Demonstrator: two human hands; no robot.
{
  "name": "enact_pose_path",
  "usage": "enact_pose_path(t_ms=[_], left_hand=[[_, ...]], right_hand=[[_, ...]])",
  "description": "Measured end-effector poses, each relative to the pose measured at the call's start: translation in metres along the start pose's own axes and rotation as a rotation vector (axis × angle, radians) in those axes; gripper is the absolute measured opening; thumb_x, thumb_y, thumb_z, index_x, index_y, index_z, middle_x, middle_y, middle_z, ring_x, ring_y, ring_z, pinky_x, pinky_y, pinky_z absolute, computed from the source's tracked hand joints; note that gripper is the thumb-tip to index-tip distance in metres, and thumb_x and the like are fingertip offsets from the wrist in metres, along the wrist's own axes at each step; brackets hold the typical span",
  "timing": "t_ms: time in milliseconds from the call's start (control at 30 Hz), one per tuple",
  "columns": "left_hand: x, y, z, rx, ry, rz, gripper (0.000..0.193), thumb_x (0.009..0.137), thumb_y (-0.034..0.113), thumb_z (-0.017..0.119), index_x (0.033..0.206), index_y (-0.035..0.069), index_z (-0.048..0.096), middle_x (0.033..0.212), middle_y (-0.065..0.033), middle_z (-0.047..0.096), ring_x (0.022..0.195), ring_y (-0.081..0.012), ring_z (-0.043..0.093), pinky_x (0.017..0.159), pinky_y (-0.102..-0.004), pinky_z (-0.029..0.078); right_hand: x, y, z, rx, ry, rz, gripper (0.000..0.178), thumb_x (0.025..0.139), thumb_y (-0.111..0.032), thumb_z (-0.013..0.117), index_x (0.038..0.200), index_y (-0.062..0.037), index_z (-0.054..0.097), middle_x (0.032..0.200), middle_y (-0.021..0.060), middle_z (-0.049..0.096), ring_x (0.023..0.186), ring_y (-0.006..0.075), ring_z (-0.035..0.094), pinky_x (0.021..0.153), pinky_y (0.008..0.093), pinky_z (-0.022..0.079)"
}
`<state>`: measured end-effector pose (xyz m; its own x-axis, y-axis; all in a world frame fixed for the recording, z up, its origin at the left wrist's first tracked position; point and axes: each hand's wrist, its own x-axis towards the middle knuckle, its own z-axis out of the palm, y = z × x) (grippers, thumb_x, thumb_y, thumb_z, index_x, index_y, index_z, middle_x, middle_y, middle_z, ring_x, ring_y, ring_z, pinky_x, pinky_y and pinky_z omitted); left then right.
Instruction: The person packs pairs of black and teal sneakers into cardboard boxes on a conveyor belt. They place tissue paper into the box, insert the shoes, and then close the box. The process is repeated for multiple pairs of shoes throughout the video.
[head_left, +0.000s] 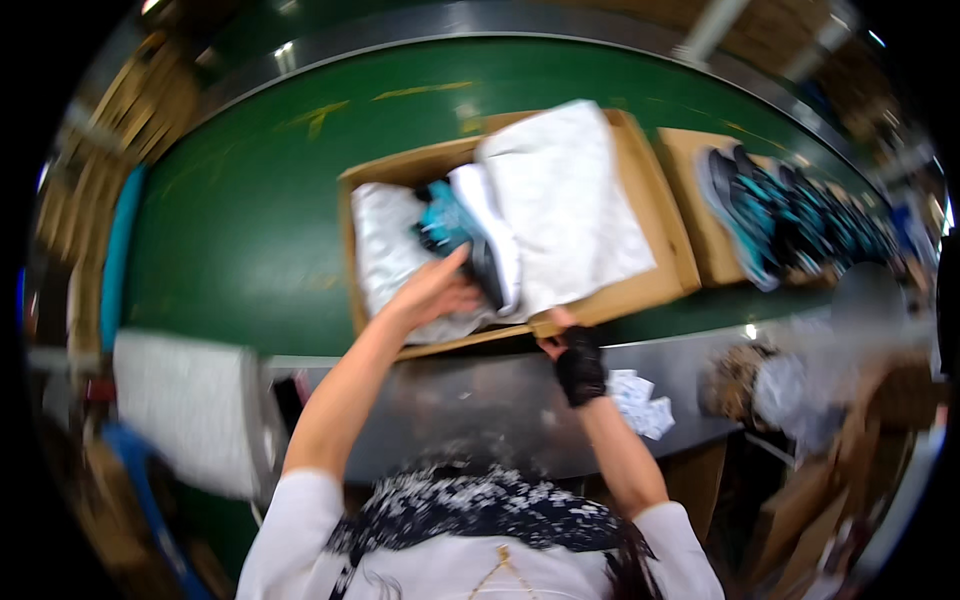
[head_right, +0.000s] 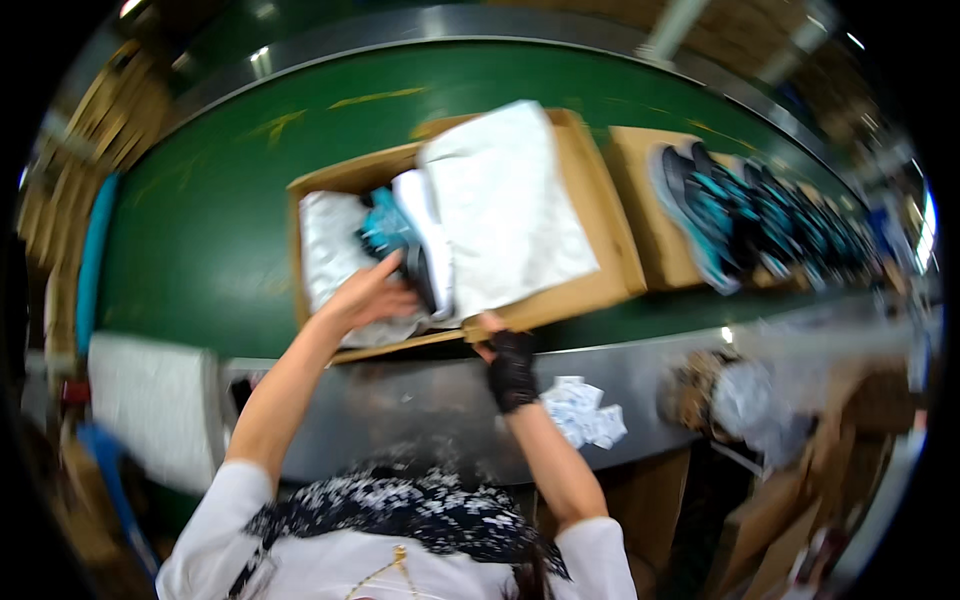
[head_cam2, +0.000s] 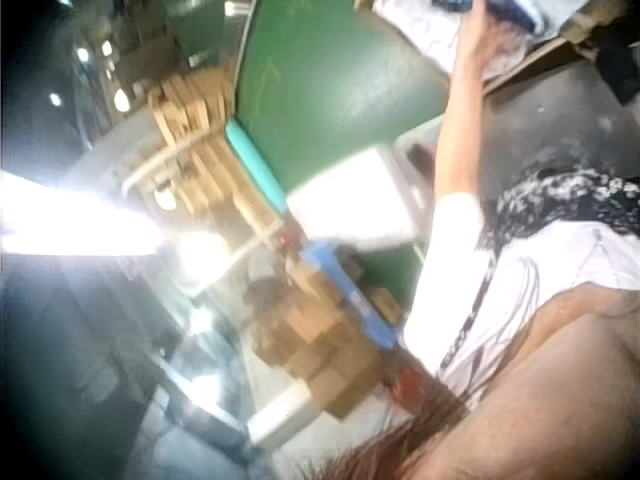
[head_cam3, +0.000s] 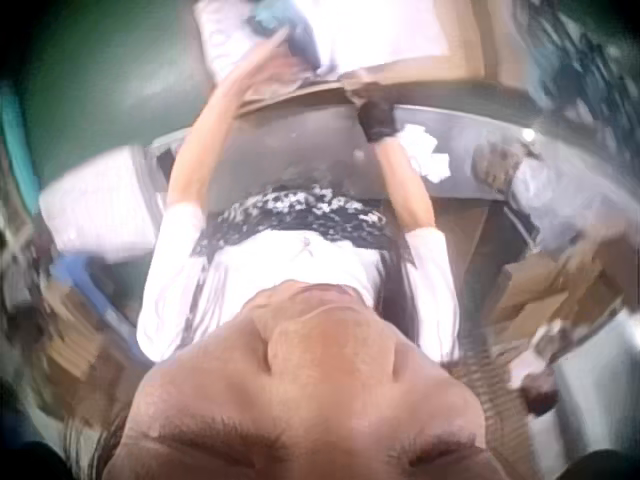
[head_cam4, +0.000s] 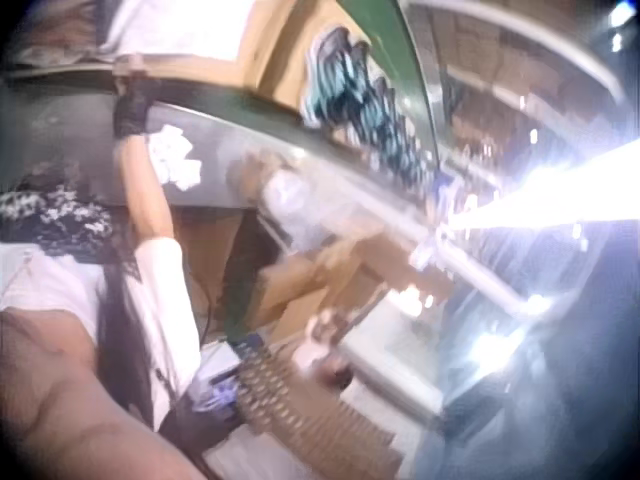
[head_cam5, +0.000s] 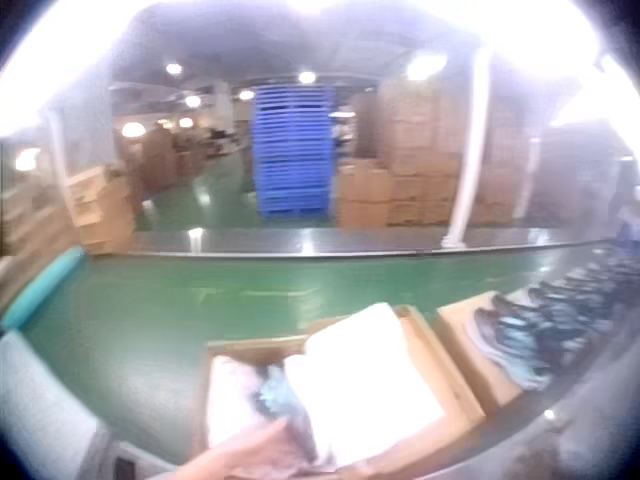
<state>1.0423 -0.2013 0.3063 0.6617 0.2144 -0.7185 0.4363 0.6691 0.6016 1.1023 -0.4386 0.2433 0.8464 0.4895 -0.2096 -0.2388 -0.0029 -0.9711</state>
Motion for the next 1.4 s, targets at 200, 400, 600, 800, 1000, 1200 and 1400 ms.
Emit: enact_pose_path(t_ms=[200, 400, 600, 800, 1000, 1200, 1400], left_hand=[[-0.070, -0.011, -0.129, 0.016, 0.349, 0.841, 0.045, 0.092, 0.033, 0.035, 0.124, 0.001, 0.038, 0.117, -0.0131, 0.047, 0.107, -0.0219, 0.047, 0.088, -0.0334, 0.040], [-0.010, -0.070, -0.156, 0.688, 0.589, 1.004, 0.042, 0.091, 0.033, 0.040, 0.117, 0.000, 0.045, 0.105, -0.0143, 0.055, 0.092, -0.0195, 0.053, 0.081, -0.0304, 0.041], [-0.032, -0.026, -0.146, -0.004, 0.057, 0.477, 0.050, 0.085, 0.039, 0.049, 0.119, 0.003, 0.043, 0.110, -0.0136, 0.052, 0.094, -0.0235, 0.053, 0.079, -0.0357, 0.044], [-0.091, -0.028, -0.110, -0.297, -0.302, 0.423, 0.064, 0.080, 0.052, 0.038, 0.126, 0.008, 0.039, 0.123, -0.0117, 0.047, 0.106, -0.0279, 0.049, 0.086, -0.0411, 0.042], [-0.203, -0.046, -0.113, -0.569, -0.078, 0.578, 0.054, 0.085, 0.045, 0.035, 0.126, 0.009, 0.039, 0.124, -0.0106, 0.045, 0.109, -0.0269, 0.047, 0.089, -0.0400, 0.041], [-0.326, -0.073, -0.180, -0.689, 0.268, 0.902, 0.048, 0.086, 0.040, 0.036, 0.118, 0.006, 0.047, 0.109, -0.0109, 0.056, 0.095, -0.0232, 0.056, 0.078, -0.0348, 0.048], [-0.439, -0.131, -0.222, -0.873, 0.554, 0.988, 0.054, 0.075, 0.052, 0.046, 0.114, 0.013, 0.050, 0.108, -0.0087, 0.054, 0.098, -0.0237, 0.051, 0.079, -0.0483, 0.042]], right_hand=[[0.015, -0.015, 0.064, -1.090, 0.142, -0.669, 0.056, 0.074, -0.018, 0.050, 0.128, -0.0238, 0.038, 0.131, 0.0185, 0.033, 0.123, 0.0343, 0.028, 0.088, 0.0558, 0.029], [0.000, -0.003, 0.062, -1.299, 0.170, -1.065, 0.056, 0.070, -0.006, 0.049, 0.122, -0.0254, 0.044, 0.133, 0.0194, 0.032, 0.116, 0.0390, 0.036, 0.079, 0.0480, 0.041], [0.009, -0.016, 0.077, -1.329, -0.096, -0.813, 0.051, 0.075, -0.011, 0.048, 0.125, -0.0213, 0.043, 0.133, 0.0246, 0.028, 0.122, 0.0436, 0.025, 0.080, 0.0492, 0.039], [-0.027, -0.106, 0.089, -1.245, -0.101, -0.842, 0.054, 0.074, -0.008, 0.047, 0.126, -0.0183, 0.041, 0.130, 0.0237, 0.032, 0.121, 0.0394, 0.029, 0.086, 0.0466, 0.035], [-0.037, -0.123, 0.120, -0.702, 0.021, -1.089, 0.061, 0.062, 0.000, 0.054, 0.122, -0.0028, 0.040, 0.117, 0.0191, 0.045, 0.108, 0.0352, 0.044, 0.088, 0.0412, 0.039], [-0.056, -0.017, 0.104, -0.954, -0.495, -0.695, 0.058, 0.071, -0.021, 0.061, 0.124, -0.0080, 0.040, 0.124, 0.0218, 0.040, 0.118, 0.0378, 0.035, 0.095, 0.0450, 0.031], [-0.084, 0.034, 0.111, -1.499, -0.578, -0.447, 0.055, 0.072, -0.035, 0.061, 0.118, -0.0078, 0.045, 0.127, 0.0174, 0.037, 0.122, 0.0307, 0.030, 0.093, 0.0551, 0.024]])
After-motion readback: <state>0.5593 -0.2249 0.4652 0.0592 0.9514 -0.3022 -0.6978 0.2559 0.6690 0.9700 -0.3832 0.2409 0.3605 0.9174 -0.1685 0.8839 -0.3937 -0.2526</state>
